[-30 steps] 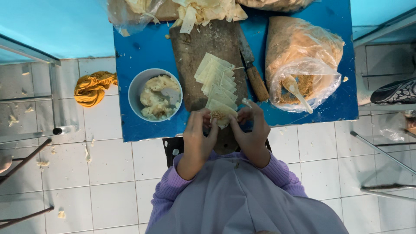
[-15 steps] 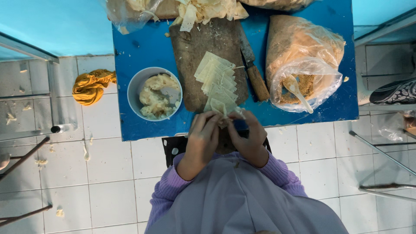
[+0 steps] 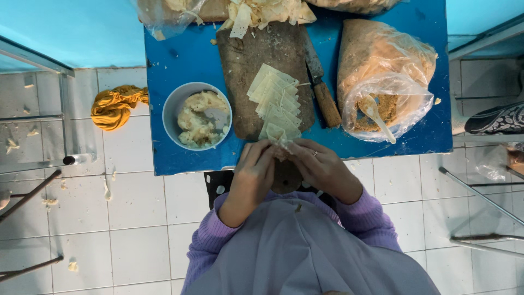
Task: The person folds thin square dough sheets by hand on a wooden board, dips the folded pieces into a plastic bag of powder, and stacks the finished folded pieces on the board. They occasionally reach into a bag of dough pieces to take new sheets and place scraps in a bowl.
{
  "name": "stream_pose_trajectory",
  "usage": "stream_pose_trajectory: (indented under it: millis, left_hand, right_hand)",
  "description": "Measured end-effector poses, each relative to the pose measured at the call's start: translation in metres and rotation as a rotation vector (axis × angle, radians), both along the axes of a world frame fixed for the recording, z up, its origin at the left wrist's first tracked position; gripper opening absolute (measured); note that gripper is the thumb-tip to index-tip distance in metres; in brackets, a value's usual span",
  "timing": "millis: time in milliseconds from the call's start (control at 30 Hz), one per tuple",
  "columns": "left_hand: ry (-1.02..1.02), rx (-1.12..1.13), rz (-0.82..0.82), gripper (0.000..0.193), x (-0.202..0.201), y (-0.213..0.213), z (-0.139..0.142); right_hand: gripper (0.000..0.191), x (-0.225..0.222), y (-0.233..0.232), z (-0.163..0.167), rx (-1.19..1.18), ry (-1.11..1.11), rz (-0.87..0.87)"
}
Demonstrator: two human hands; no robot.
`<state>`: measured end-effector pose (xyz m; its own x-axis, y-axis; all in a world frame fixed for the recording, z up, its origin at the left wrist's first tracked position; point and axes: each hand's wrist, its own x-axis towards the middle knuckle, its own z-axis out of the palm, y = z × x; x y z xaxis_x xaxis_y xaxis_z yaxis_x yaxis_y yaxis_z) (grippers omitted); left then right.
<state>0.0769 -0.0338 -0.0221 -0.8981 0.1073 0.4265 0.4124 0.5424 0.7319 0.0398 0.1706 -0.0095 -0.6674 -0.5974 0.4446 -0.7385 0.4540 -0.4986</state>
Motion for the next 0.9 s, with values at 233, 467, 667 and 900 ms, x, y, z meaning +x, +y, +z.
stream_pose_trajectory:
  millis: [233, 467, 667, 900]
  left_hand:
    - [0.005, 0.009, -0.079, 0.034, -0.001, -0.009, 0.011]
    - [0.070, 0.054, -0.005, 0.025, -0.006, -0.001, 0.000]
    - [-0.072, 0.160, 0.084, 0.017, -0.011, 0.004, -0.011]
    - [-0.001, 0.050, 0.110, 0.020, -0.019, 0.006, -0.009]
  right_hand:
    - [0.035, -0.019, -0.003, -0.017, -0.106, 0.109, 0.069]
    - [0.041, -0.018, -0.005, -0.014, -0.147, -0.018, 0.075]
    - [0.038, -0.024, -0.012, -0.012, -0.161, -0.185, -0.083]
    - [0.039, -0.031, -0.014, -0.010, -0.125, -0.032, -0.050]
